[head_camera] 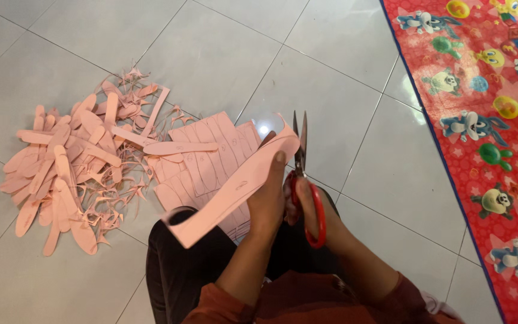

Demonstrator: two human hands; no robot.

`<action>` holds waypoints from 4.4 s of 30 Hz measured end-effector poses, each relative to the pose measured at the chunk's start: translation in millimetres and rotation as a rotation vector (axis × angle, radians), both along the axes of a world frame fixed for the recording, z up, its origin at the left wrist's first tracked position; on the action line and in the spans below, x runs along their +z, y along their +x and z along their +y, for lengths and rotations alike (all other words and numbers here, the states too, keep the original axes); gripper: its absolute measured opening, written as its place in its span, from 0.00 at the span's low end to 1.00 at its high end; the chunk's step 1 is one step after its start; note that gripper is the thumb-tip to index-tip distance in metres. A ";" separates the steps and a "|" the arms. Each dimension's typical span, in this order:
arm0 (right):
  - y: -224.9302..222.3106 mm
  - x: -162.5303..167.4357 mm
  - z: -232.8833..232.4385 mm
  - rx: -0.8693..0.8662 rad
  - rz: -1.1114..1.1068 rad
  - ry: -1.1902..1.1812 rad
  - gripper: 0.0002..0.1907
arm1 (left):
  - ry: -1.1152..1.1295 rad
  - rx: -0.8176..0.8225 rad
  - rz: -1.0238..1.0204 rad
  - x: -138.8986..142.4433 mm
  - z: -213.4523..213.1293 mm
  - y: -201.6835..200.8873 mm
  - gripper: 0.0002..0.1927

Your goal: The person sits on the floor and uses red-handled scissors to cut elongated oval shapes from a sheet of pink foam. They follow pre-drawn outlines, separating each shape and adding them to a growing pile of cut pieces.

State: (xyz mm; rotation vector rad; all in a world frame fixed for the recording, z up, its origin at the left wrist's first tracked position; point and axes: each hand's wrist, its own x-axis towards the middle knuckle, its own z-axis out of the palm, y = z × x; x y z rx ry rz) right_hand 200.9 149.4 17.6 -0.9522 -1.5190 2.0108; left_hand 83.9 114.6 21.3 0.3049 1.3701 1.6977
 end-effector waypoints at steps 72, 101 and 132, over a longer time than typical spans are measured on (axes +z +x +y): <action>16.9 51.0 -4.8 0.206 -0.179 0.293 0.39 | 0.306 -0.084 0.145 45.9 -12.4 -26.7 0.10; 17.2 51.8 14.5 0.265 -0.334 0.363 0.33 | 0.140 -0.384 0.306 63.7 -8.5 -61.3 0.10; 19.0 59.1 7.8 0.220 -0.372 0.361 0.26 | 0.157 -0.195 0.156 42.6 -10.4 -48.0 0.13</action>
